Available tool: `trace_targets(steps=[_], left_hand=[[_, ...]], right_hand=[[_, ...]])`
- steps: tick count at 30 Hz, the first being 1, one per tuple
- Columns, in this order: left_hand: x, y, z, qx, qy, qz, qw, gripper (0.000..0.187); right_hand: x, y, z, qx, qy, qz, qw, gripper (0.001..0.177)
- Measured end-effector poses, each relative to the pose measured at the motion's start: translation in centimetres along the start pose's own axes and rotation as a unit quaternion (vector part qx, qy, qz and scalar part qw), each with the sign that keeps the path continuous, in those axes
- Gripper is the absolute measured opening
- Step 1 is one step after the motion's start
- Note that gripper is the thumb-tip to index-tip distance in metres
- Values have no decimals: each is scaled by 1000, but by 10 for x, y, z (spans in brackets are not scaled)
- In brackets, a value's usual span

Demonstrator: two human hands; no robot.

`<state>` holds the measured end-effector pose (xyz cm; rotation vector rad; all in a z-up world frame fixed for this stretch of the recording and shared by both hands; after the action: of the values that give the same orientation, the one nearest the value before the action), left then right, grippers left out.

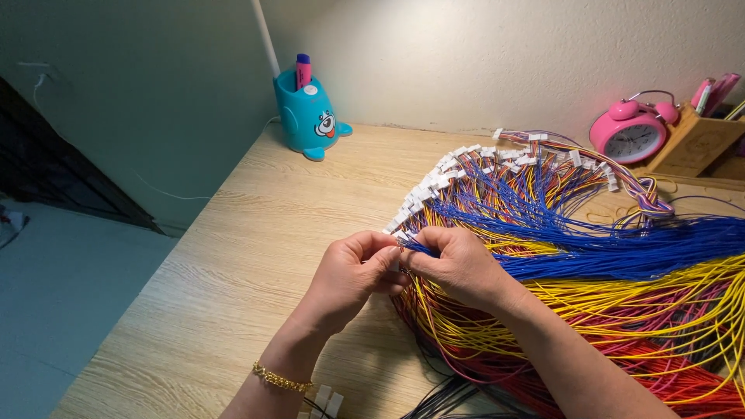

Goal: Manually assembling a complex wire harness by inserting individual colored wires into plastic connectors at a desk.

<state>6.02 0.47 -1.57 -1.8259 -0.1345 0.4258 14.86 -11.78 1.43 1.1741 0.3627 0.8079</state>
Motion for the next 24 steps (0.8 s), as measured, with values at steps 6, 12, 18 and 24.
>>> trace_targets(steps=[6, 12, 18, 24], left_hand=[[-1, -7, 1, 14, 8, -3, 1000, 22], [-9, -17, 17, 121, -3, 9, 993, 22], [-21, -32, 27, 235, -17, 44, 971, 23], [-22, -48, 32, 366, -67, 15, 928, 25]], right_hand=[[3, -8, -1, 41, 30, 11, 999, 8], [4, 6, 22, 107, 19, 34, 994, 16], [-1, 26, 55, 129, -14, 60, 990, 26], [-15, 68, 83, 83, -32, 93, 992, 29]])
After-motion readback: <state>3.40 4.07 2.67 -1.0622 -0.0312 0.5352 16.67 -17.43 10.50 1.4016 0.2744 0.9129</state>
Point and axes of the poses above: each hand's wrist, its own x-axis towards the middle knuckle, its own z-axis out of the back of the hand, y = z × x, the point moved 6 cm from there along x, towards the middle knuckle, and after that the axes turned 6 degrees about z, right-handed, at the moved point
